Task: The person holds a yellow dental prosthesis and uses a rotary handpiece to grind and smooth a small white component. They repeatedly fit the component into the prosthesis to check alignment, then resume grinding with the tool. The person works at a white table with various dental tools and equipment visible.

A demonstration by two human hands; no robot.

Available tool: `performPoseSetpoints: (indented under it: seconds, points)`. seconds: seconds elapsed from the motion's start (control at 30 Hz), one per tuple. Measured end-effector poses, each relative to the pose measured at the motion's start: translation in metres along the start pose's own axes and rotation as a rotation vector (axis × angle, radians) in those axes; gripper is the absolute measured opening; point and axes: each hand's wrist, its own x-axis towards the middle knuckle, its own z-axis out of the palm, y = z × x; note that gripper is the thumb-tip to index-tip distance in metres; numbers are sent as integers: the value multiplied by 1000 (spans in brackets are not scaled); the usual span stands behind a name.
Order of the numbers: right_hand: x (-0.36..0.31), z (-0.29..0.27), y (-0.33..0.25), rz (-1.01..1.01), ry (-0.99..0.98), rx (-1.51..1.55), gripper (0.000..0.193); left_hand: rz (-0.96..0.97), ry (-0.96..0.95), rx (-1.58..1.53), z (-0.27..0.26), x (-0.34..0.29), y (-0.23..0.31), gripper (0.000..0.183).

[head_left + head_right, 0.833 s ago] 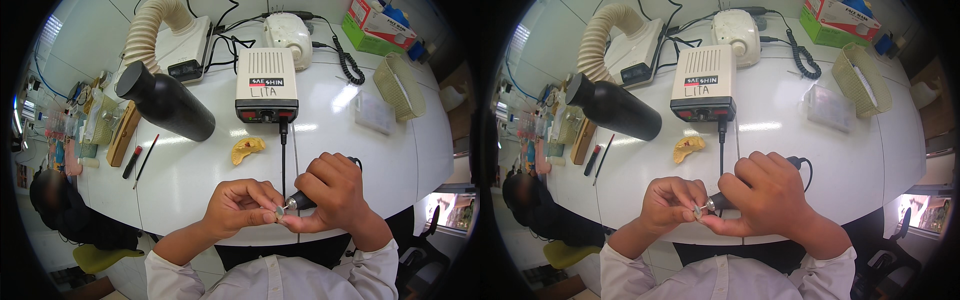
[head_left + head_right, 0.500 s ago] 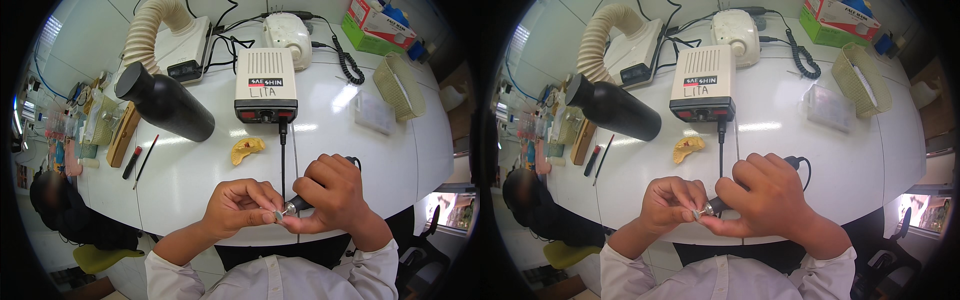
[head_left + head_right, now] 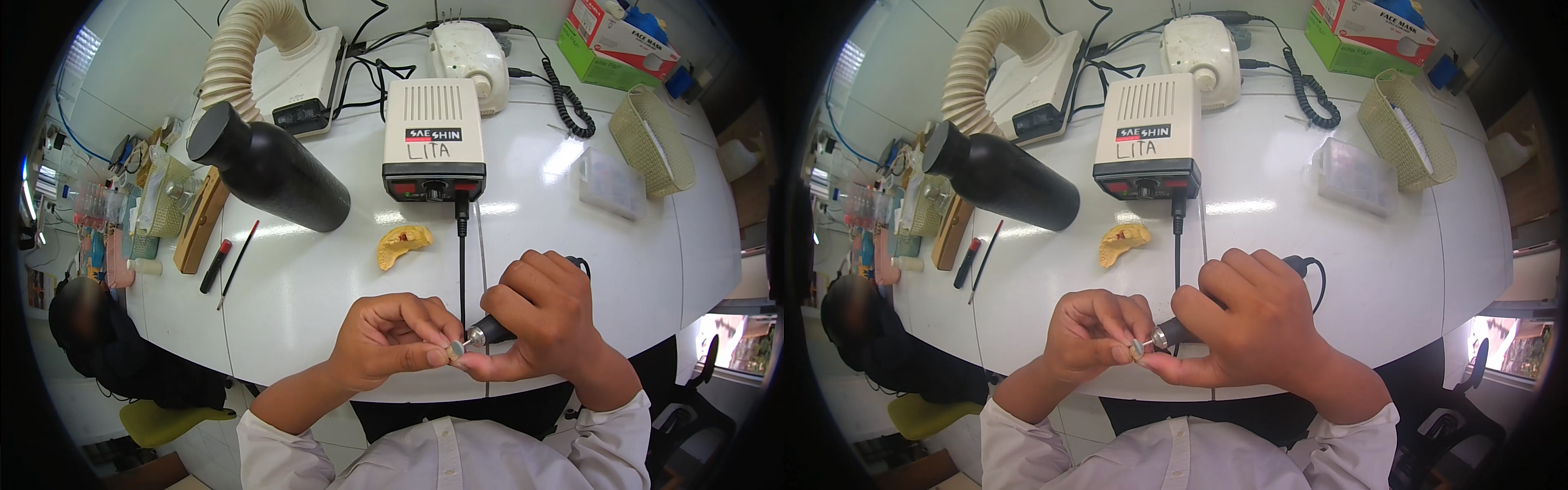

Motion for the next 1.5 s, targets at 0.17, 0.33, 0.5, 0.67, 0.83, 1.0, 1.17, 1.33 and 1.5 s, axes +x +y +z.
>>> performPoseSetpoints:
  seconds: [0.17, 0.33, 0.5, 0.67, 0.83, 1.0, 1.17, 1.33, 1.5]
  points:
    - [1, -2, -1, 0, -3, -25, 49, 1, 0, -4, 1, 0, 1, 11]
    - [1, -1, -1, 20, 15, 1, 49, 8, 5, 14, -1, -1, 1, 12]
    - [1, -1, -1, -2, -1, 2, 49, 0, 0, 5, 1, -1, 1, 11]
    - [0, -1, -1, -4, -13, -5, 48, 1, -7, 5, 2, 0, 2, 11]
    - [0, -2, 0, -20, -31, -9, 49, 0, 0, -7, 3, 0, 2, 11]
    - [1, 0, 0, 3, 11, -1, 50, 15, -2, 28, -1, -1, 0, 12]
    - [1, 0, -1, 10, 14, 6, 50, 10, -1, 19, 1, -1, 1, 11]
    - [0, -1, 0, -19, -28, 1, 49, 5, 3, 16, 2, 0, 1, 11]
    - [1, 2, 0, 16, 27, 6, 50, 13, 9, 26, 1, -1, 1, 13]
